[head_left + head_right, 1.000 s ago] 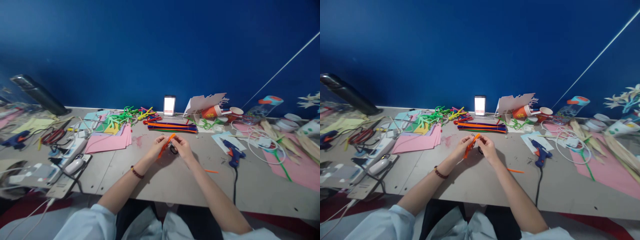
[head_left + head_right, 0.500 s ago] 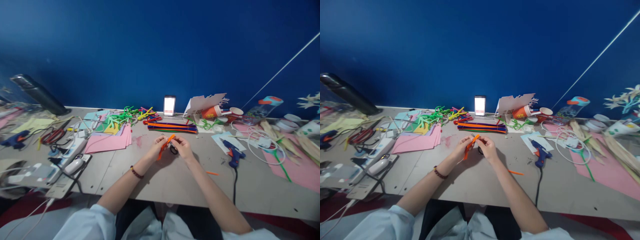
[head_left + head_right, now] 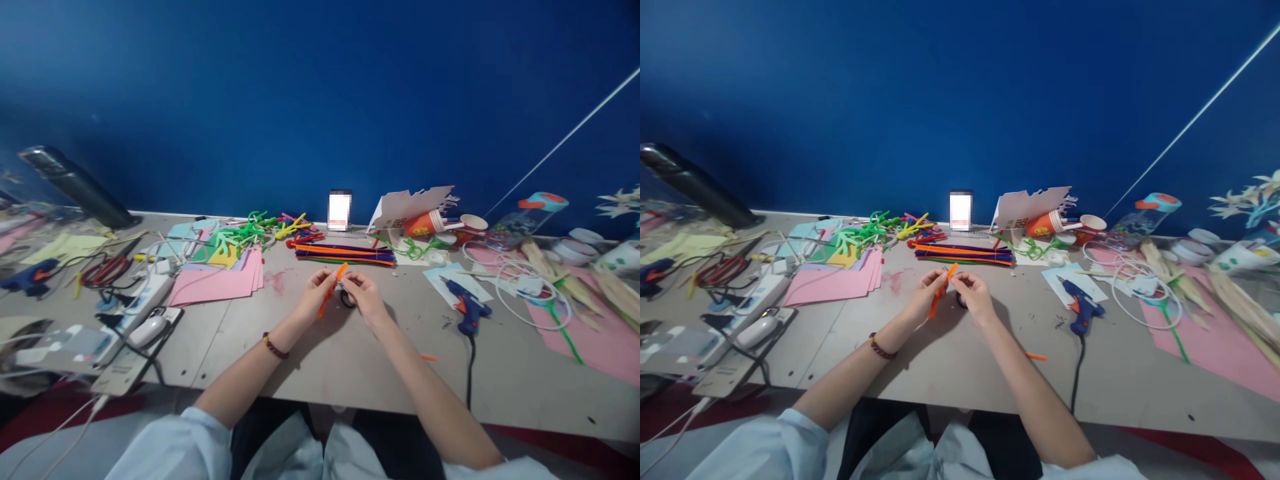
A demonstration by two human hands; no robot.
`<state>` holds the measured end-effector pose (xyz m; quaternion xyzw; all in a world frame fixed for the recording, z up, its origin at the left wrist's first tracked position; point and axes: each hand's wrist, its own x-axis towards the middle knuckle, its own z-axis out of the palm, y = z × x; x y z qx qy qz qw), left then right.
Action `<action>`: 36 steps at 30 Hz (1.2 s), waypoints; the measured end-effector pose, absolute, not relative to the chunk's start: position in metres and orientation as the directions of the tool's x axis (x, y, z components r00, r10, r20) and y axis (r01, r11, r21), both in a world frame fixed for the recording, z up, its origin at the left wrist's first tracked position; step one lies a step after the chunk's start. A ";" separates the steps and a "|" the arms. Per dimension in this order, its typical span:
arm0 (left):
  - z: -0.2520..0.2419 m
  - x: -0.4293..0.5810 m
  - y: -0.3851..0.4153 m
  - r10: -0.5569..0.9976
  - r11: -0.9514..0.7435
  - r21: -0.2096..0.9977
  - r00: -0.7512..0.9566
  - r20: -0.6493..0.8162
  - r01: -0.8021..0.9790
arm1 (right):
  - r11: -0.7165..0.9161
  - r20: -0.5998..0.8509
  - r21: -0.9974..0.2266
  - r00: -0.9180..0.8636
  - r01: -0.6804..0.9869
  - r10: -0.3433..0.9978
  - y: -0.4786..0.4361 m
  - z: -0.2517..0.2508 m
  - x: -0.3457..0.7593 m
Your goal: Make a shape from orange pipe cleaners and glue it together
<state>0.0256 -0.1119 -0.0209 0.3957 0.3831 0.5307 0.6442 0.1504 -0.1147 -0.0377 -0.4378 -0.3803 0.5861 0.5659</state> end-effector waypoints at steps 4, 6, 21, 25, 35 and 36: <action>-0.022 0.024 -0.111 0.988 0.116 0.921 0.134 -0.070 -0.372 | -0.069 -0.085 -0.944 0.037 -0.321 0.996 -0.114 -0.037 0.149; -0.022 0.024 -0.111 0.988 0.126 0.921 0.131 -0.083 -0.368 | -0.063 -0.080 -0.939 0.039 -0.339 0.996 -0.114 -0.038 0.149; -0.023 0.025 -0.109 0.995 -0.069 0.973 0.060 0.084 -0.222 | -0.060 -0.088 -0.925 0.059 -0.375 0.994 -0.112 -0.041 0.147; -0.022 0.026 -0.111 0.995 -0.088 0.984 0.035 0.094 -0.158 | -0.045 -0.079 -0.925 0.075 -0.378 0.994 -0.113 -0.042 0.147; -0.027 0.026 -0.114 0.974 -0.224 0.974 0.002 0.225 -0.026 | -0.008 -0.053 -0.922 0.106 -0.387 0.993 -0.114 -0.045 0.147; -0.029 0.026 -0.114 0.968 -0.249 0.968 0.005 0.249 -0.004 | -0.011 -0.054 -0.922 0.101 -0.387 0.993 -0.114 -0.045 0.146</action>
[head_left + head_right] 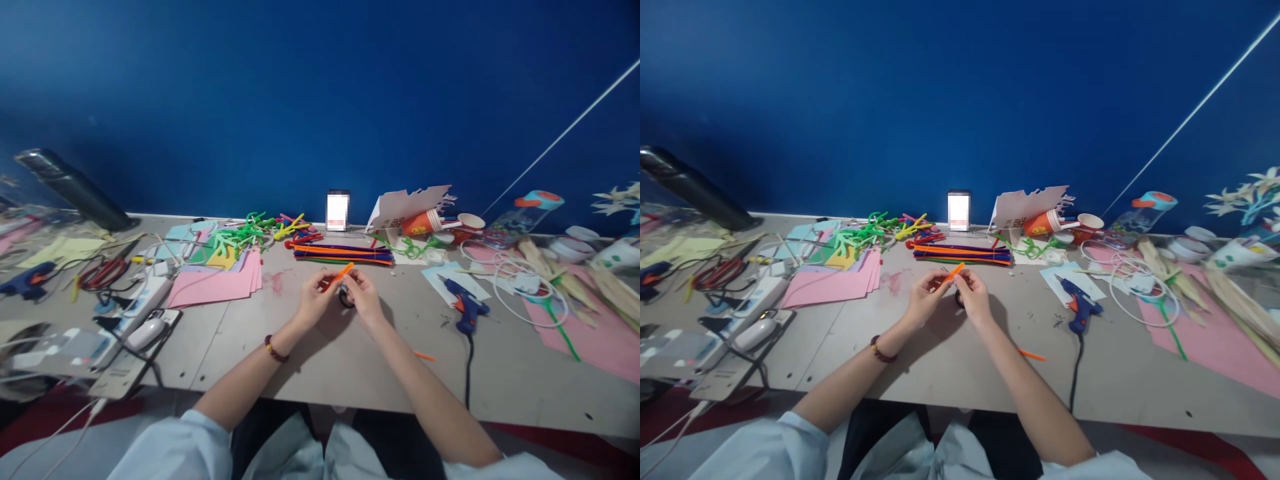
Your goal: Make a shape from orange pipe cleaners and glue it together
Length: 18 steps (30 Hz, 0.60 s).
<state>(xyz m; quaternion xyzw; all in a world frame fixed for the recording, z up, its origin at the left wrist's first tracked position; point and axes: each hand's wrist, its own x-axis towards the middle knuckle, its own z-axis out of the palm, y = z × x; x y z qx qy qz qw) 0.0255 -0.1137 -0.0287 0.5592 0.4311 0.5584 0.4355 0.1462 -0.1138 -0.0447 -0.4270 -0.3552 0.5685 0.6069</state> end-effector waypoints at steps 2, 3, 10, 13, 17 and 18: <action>-0.031 0.024 -0.112 0.951 -0.309 0.950 0.004 0.309 0.036 | -0.016 -0.055 -0.925 0.094 -0.379 0.994 -0.114 -0.044 0.145; -0.032 0.024 -0.112 0.940 -0.341 0.938 0.003 0.341 0.057 | -0.017 -0.056 -0.928 0.093 -0.372 0.994 -0.115 -0.043 0.144; -0.037 0.022 -0.112 0.850 -0.512 0.824 0.003 0.527 0.242 | -0.004 -0.048 -0.923 0.103 -0.386 0.993 -0.117 -0.042 0.143; -0.040 0.021 -0.113 0.812 -0.561 0.777 0.010 0.583 0.286 | 0.004 -0.043 -0.926 0.115 -0.378 0.992 -0.117 -0.043 0.142; -0.040 0.020 -0.113 0.759 -0.624 0.705 0.047 0.649 0.338 | 0.037 -0.016 -0.945 0.158 -0.325 0.987 -0.118 -0.042 0.140; -0.040 0.020 -0.112 0.743 -0.640 0.684 0.053 0.668 0.351 | 0.053 0.000 -0.951 0.170 -0.305 0.985 -0.119 -0.042 0.140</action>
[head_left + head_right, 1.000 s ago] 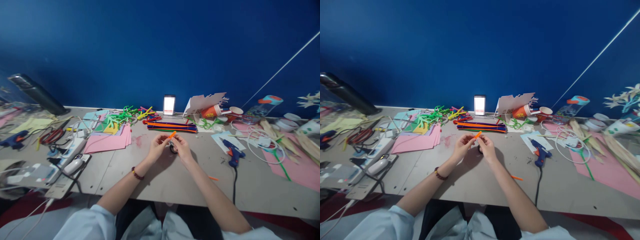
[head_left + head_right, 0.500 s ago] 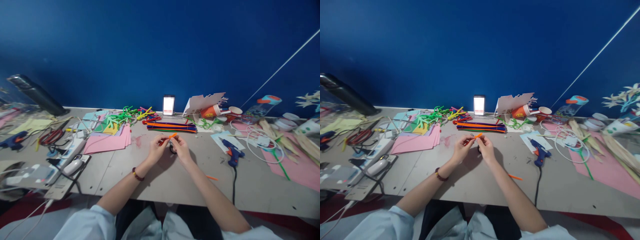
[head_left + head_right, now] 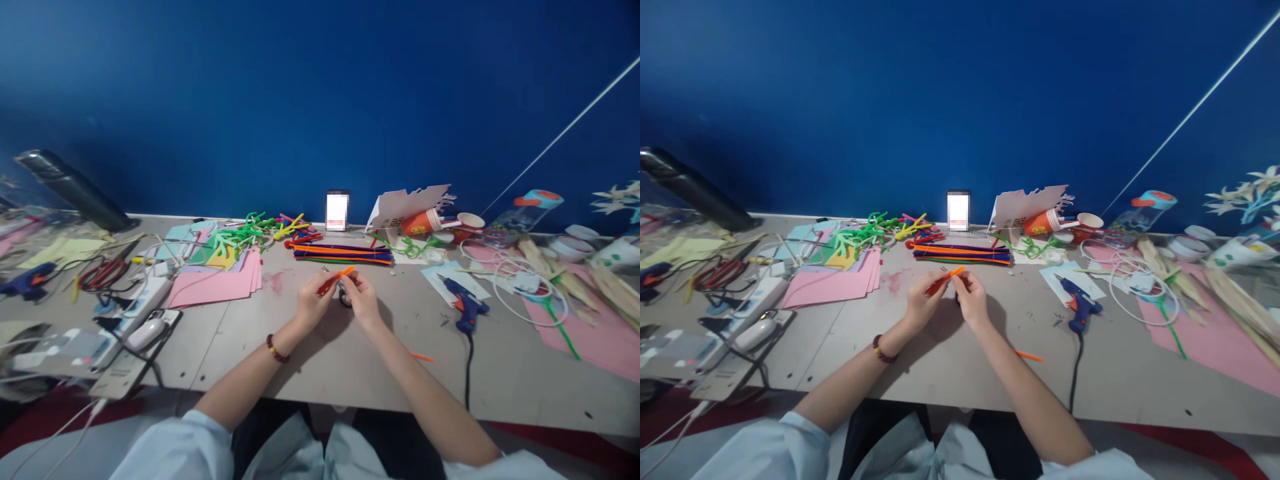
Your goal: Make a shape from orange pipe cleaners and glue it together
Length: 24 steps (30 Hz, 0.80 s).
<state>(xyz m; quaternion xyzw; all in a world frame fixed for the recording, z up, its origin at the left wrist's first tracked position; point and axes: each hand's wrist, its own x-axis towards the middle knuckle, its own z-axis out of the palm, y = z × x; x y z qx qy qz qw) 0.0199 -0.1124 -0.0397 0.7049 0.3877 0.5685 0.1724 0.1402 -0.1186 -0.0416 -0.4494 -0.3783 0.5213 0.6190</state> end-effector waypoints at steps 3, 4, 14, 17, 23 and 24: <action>-0.040 0.020 -0.112 0.681 -0.684 0.608 0.052 0.731 0.404 | 0.088 0.039 -0.963 0.190 -0.255 0.981 -0.120 -0.041 0.140; -0.040 0.020 -0.112 0.661 -0.693 0.583 0.051 0.749 0.424 | 0.094 0.046 -0.965 0.193 -0.246 0.980 -0.121 -0.042 0.140; -0.042 0.021 -0.112 0.627 -0.716 0.546 0.058 0.777 0.436 | 0.116 0.055 -0.963 0.241 -0.243 0.969 -0.121 -0.047 0.136; -0.041 0.021 -0.112 0.637 -0.714 0.561 0.057 0.769 0.418 | 0.113 0.053 -0.964 0.243 -0.241 0.969 -0.122 -0.046 0.136; -0.042 0.021 -0.112 0.625 -0.729 0.556 0.057 0.778 0.400 | 0.115 0.060 -0.966 0.231 -0.231 0.971 -0.123 -0.043 0.136; -0.042 0.021 -0.112 0.624 -0.729 0.555 0.057 0.779 0.401 | 0.118 0.064 -0.966 0.233 -0.229 0.970 -0.123 -0.043 0.136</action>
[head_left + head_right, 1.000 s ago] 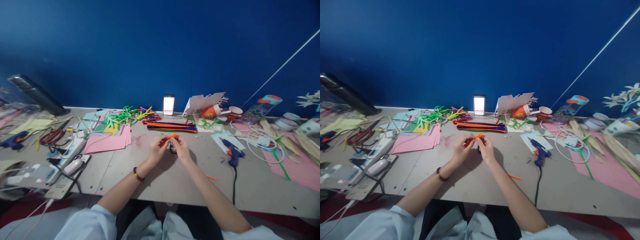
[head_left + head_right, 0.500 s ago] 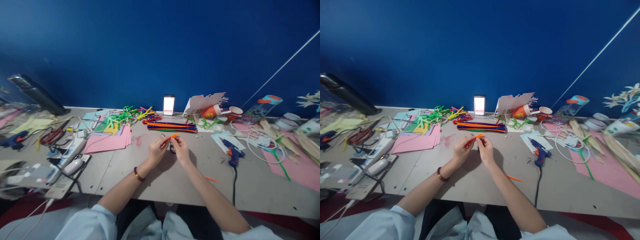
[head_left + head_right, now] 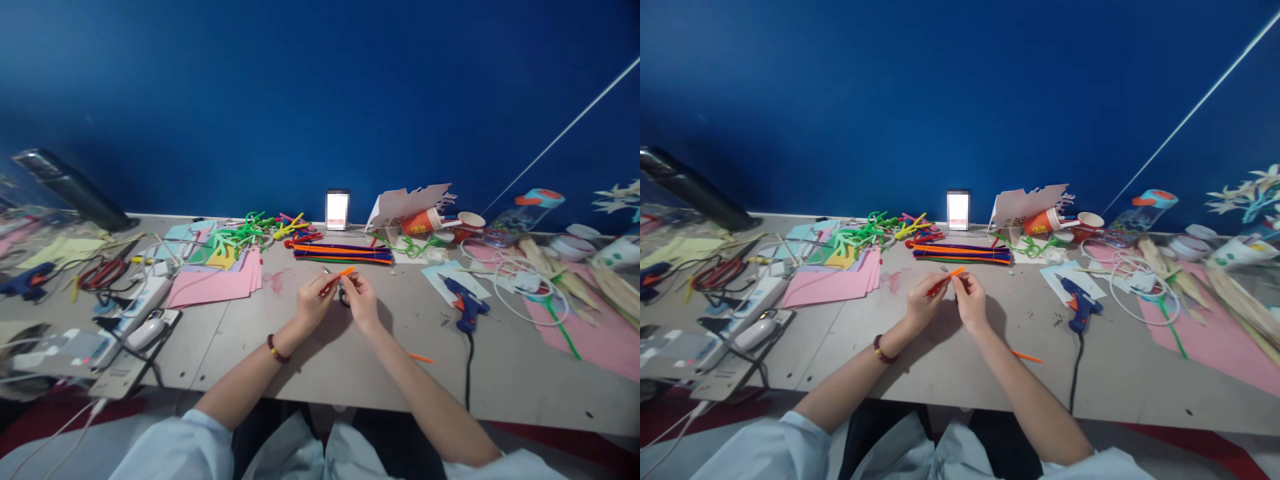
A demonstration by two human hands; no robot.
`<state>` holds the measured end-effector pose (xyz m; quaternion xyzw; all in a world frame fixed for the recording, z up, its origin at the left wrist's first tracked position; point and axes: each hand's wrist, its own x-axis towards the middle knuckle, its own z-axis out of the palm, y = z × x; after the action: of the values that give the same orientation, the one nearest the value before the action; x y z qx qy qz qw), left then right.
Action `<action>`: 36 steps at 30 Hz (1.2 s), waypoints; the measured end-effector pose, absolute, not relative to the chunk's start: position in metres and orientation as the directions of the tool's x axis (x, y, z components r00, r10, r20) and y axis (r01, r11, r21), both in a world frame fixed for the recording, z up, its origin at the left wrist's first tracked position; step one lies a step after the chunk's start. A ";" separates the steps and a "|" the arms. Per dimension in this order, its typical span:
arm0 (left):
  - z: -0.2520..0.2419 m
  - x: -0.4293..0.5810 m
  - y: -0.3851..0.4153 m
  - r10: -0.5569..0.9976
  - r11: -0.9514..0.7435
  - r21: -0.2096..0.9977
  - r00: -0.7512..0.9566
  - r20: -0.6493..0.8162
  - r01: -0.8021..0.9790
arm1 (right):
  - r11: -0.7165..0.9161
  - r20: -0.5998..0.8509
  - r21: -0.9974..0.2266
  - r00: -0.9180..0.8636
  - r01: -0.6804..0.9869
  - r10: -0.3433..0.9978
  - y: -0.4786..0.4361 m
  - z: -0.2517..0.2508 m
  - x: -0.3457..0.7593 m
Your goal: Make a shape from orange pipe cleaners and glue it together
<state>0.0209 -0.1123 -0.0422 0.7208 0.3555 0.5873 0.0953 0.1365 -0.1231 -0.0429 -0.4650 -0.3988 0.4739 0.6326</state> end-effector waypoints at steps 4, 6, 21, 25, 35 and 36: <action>-0.042 0.021 -0.112 0.606 -0.741 0.542 0.048 0.794 0.396 | 0.131 0.073 -0.964 0.244 -0.230 0.967 -0.123 -0.044 0.136; -0.041 0.022 -0.112 0.600 -0.747 0.540 0.045 0.799 0.388 | 0.136 0.074 -0.961 0.248 -0.241 0.966 -0.123 -0.045 0.135; -0.041 0.021 -0.114 0.692 -0.697 0.650 0.047 0.720 0.303 | 0.118 0.063 -0.972 0.254 -0.205 0.965 -0.127 -0.037 0.135; -0.038 0.022 -0.114 0.790 -0.603 0.762 0.049 0.611 0.233 | 0.128 0.080 -0.975 0.249 -0.181 0.965 -0.127 -0.036 0.137; -0.037 0.028 -0.110 0.969 -0.238 0.967 0.052 0.243 -0.092 | 0.095 0.047 -0.967 0.202 -0.236 0.978 -0.121 -0.046 0.140; -0.037 0.028 -0.110 0.972 -0.224 0.969 0.055 0.230 -0.099 | 0.082 0.028 -0.962 0.204 -0.259 0.979 -0.120 -0.046 0.140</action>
<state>0.0284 -0.1099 -0.0365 0.5465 0.3991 0.5599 0.4782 0.1399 -0.1203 -0.0461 -0.4616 -0.3897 0.4961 0.6236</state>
